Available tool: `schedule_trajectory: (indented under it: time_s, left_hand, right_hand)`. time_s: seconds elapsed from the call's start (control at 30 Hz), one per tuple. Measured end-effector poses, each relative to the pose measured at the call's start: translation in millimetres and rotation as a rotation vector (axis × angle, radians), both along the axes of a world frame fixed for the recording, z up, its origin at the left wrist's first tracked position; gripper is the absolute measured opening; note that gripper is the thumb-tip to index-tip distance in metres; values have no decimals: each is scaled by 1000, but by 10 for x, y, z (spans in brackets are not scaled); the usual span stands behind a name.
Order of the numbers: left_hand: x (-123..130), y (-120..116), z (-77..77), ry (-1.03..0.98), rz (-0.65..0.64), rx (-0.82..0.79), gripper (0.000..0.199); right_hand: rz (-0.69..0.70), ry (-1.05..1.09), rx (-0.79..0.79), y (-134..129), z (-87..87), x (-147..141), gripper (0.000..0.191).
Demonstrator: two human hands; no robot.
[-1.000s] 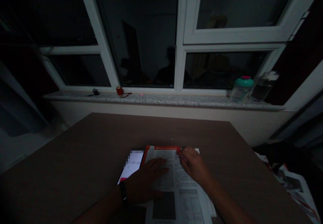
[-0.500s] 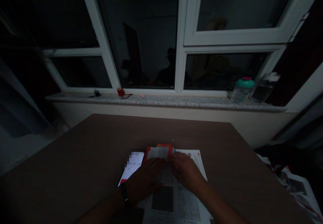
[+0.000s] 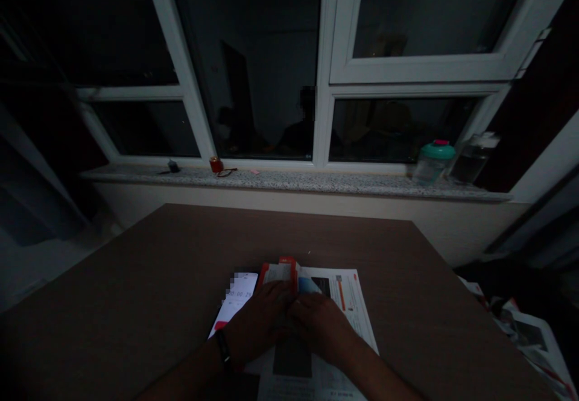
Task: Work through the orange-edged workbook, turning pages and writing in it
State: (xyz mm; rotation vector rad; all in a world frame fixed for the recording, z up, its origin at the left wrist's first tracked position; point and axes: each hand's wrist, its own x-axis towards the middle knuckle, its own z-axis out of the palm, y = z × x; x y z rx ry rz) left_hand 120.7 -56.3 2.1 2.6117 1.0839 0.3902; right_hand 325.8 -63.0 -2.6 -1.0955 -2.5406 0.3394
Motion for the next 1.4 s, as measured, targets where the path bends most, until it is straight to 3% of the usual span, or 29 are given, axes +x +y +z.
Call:
schedule_trajectory:
  time_s: [0.23, 0.4, 0.63, 0.9, 1.03, 1.23, 1.4]
  left_hand:
    - [38, -9, 121, 41, 28, -25, 66]
    - [47, -5, 156, 61, 15, -39, 52]
    - [19, 19, 87, 12, 59, -24, 55]
    - [-16, 23, -12, -18, 59, 9, 74]
    - [-40, 28, -4, 4, 77, 19, 61]
    - [-69, 51, 61, 75, 213, 58, 44]
    - [-45, 30, 95, 81, 195, 59, 41]
  right_hand:
    - [-123, 58, -24, 126, 174, 183, 24]
    - [-137, 82, -86, 198, 155, 276, 35]
    - [-113, 59, -118, 222, 91, 305, 41]
    - [-75, 57, -119, 212, 82, 293, 41]
    - [-49, 59, -118, 193, 100, 266, 42]
    - [-46, 56, -151, 162, 154, 254, 41]
    - [-38, 52, -165, 162, 145, 247, 43]
